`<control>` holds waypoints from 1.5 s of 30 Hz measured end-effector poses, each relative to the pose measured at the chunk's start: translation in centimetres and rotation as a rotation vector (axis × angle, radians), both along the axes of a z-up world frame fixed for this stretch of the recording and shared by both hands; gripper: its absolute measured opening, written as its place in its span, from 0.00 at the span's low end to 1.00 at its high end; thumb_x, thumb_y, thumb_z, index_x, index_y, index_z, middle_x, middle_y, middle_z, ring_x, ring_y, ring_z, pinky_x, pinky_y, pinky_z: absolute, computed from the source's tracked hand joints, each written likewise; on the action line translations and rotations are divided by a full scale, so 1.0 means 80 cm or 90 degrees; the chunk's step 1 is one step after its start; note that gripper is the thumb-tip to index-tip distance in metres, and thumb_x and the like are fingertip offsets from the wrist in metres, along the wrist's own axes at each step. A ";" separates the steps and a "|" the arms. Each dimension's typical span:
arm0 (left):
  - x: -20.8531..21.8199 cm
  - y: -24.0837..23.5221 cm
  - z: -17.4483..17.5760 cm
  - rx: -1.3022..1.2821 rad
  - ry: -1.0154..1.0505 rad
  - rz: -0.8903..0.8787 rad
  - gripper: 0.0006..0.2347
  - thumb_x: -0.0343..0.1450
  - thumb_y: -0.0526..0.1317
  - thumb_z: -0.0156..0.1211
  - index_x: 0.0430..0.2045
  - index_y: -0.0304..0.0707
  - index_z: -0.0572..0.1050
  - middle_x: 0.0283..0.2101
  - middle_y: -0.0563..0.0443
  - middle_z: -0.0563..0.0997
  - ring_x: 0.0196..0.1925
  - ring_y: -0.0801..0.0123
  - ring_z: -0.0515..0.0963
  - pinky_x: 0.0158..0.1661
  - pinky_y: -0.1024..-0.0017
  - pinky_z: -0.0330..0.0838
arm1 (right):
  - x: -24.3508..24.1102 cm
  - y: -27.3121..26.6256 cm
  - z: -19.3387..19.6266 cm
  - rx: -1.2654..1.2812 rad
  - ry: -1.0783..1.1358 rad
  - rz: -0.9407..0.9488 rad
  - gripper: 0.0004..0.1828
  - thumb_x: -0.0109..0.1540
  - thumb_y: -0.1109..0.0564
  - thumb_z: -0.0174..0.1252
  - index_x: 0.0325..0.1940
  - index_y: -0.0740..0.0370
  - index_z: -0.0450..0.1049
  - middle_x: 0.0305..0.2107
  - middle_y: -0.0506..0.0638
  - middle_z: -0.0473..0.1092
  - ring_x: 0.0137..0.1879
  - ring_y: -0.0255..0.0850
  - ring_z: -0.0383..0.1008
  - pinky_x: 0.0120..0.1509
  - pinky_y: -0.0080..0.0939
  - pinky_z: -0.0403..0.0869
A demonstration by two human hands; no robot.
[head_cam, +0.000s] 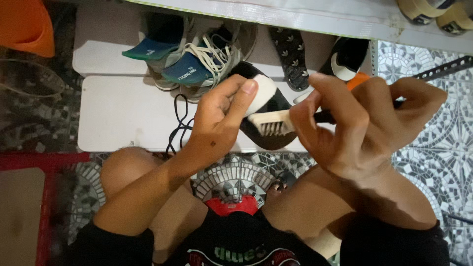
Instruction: The person scrubs a black and white sneaker with a brush, focusing on the upper and side panels. They hold the shoe in their left hand and scrub with their right hand, rotating the shoe to access different areas.
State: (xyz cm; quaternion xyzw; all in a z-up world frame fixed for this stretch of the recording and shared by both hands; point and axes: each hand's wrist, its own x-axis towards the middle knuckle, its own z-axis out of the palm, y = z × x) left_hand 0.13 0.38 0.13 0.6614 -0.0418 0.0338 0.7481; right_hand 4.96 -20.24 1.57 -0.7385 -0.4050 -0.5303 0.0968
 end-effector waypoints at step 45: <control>-0.029 0.027 -0.132 0.020 -0.191 0.273 0.25 0.82 0.45 0.41 0.12 0.43 0.74 0.10 0.51 0.70 0.12 0.75 0.64 0.21 0.77 0.56 | -0.008 0.072 -0.166 0.499 0.651 0.248 0.11 0.65 0.67 0.52 0.52 0.66 0.65 0.14 0.43 0.57 0.23 0.34 0.55 0.39 0.32 0.64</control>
